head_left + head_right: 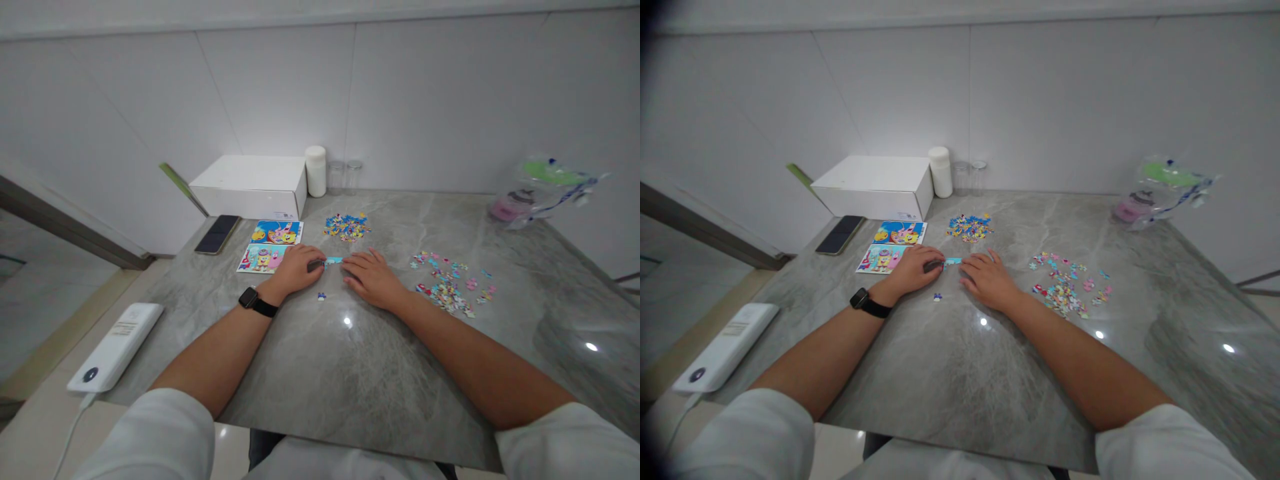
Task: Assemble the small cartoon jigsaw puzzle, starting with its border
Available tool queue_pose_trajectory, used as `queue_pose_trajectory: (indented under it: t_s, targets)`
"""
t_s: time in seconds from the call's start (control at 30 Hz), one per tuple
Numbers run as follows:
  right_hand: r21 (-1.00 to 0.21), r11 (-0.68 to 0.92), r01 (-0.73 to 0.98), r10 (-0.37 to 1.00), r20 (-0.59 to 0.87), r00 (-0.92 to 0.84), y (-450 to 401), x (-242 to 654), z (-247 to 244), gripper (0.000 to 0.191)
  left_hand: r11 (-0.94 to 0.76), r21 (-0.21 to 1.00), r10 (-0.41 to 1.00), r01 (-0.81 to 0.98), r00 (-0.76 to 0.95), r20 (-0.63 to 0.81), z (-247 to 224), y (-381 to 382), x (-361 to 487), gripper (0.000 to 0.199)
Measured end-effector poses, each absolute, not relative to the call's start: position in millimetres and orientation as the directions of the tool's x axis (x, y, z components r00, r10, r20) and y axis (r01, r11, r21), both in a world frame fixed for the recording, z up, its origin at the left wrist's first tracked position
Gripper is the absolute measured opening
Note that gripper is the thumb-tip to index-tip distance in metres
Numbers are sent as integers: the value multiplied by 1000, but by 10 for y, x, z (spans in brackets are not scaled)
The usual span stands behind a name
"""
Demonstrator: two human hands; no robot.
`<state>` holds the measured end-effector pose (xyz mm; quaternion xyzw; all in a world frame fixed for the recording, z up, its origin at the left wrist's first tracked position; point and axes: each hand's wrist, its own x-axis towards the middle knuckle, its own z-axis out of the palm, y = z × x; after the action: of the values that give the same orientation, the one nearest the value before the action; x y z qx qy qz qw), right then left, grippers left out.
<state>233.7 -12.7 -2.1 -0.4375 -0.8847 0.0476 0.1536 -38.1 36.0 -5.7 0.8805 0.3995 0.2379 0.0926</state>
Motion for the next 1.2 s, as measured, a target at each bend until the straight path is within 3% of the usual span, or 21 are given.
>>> queue_pose_trajectory:
  t_s: [0.23, 0.37, 0.8, 1.2]
  targets:
    - [-455, 522, 722, 832, 457, -313, -26, 2471, 151, 33, -646, 350, 762, 678, 546, 348, -41, 356, -381, 22]
    - [-518, 493, 699, 830, 520, -200, 14, 2562, 310, 31, -665, 350, 747, 660, 570, 342, -73, 360, -381, 21]
    - [-519, 474, 711, 794, 602, -89, -41, 2777, 713, 26, -662, 374, 749, 649, 581, 318, -25, 356, -362, 20]
    - [-514, 417, 750, 840, 533, -102, -38, 2828, 743, 23, -660, 382, 751, 647, 580, 316, -27, 375, -359, 19]
